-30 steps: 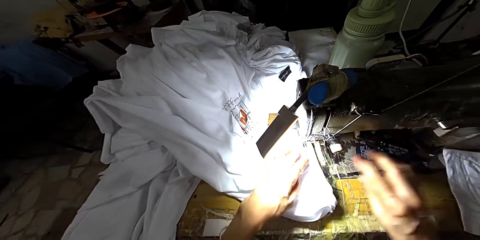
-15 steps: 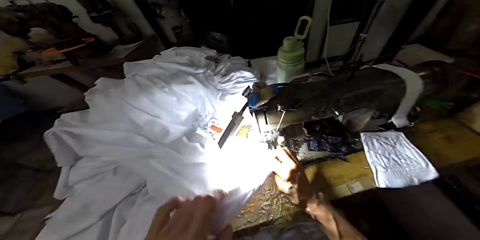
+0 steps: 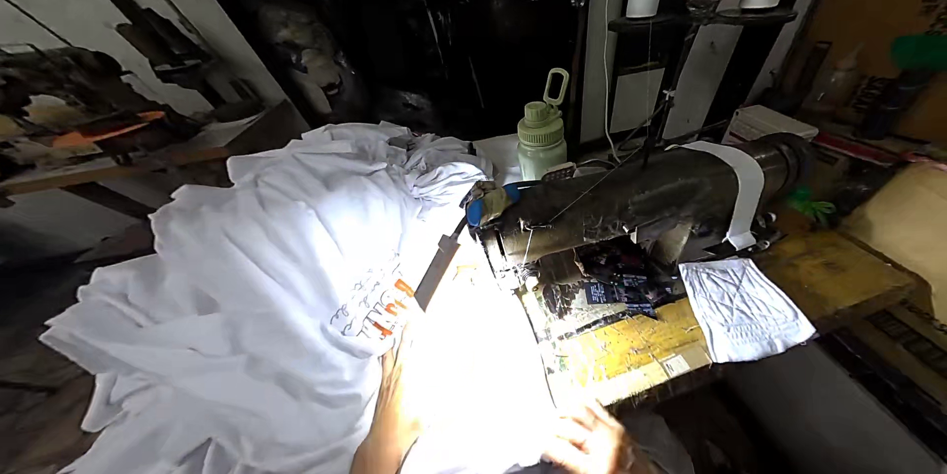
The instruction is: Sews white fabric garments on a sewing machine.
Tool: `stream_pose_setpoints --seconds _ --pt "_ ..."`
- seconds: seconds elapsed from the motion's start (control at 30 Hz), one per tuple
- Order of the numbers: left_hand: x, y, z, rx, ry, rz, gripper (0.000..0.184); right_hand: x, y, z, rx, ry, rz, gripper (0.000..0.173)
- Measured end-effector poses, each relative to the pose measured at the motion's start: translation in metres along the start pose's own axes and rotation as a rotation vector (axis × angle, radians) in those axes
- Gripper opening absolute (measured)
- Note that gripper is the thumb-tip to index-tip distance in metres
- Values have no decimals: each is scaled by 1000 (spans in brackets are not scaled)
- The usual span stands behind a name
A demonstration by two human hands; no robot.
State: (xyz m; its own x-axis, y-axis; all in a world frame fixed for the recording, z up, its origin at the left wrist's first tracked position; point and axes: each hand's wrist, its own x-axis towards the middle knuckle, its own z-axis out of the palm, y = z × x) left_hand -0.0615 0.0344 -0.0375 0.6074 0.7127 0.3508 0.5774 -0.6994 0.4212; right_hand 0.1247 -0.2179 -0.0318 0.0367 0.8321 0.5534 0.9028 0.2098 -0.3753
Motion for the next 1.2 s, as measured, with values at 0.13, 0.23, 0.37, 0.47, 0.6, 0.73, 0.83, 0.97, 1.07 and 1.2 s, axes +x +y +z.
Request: stream_pose_setpoints --seconds 0.13,0.23,0.37,0.47,0.6,0.73,0.83,0.97,1.07,1.2 --pt "-9 -10 9 -24 7 -64 56 13 63 -39 -313 255 358 26" --pt "-8 -7 8 -15 -6 -105 60 29 114 -64 -365 173 568 17" --pt "-19 47 -13 -230 -61 -282 53 54 107 -75 -63 292 628 16" --pt "-24 104 -15 -567 17 -104 34 65 86 -60 404 352 706 14" --pt "-2 145 9 -1121 -158 -132 38 70 46 -31 777 301 671 16" --pt "-5 155 12 -1272 -116 -307 19 60 28 -14 792 245 560 33" --pt "-17 152 5 -1249 -118 -309 12 56 24 -13 779 230 539 42" --pt "-23 139 -8 -1398 -323 -465 20 45 19 -10 495 284 240 9" --pt "-24 133 -12 -1516 -350 -504 20 37 16 -3 370 284 95 20" --pt "-30 134 -12 -1393 -113 -362 22 41 8 -5 548 323 289 22"
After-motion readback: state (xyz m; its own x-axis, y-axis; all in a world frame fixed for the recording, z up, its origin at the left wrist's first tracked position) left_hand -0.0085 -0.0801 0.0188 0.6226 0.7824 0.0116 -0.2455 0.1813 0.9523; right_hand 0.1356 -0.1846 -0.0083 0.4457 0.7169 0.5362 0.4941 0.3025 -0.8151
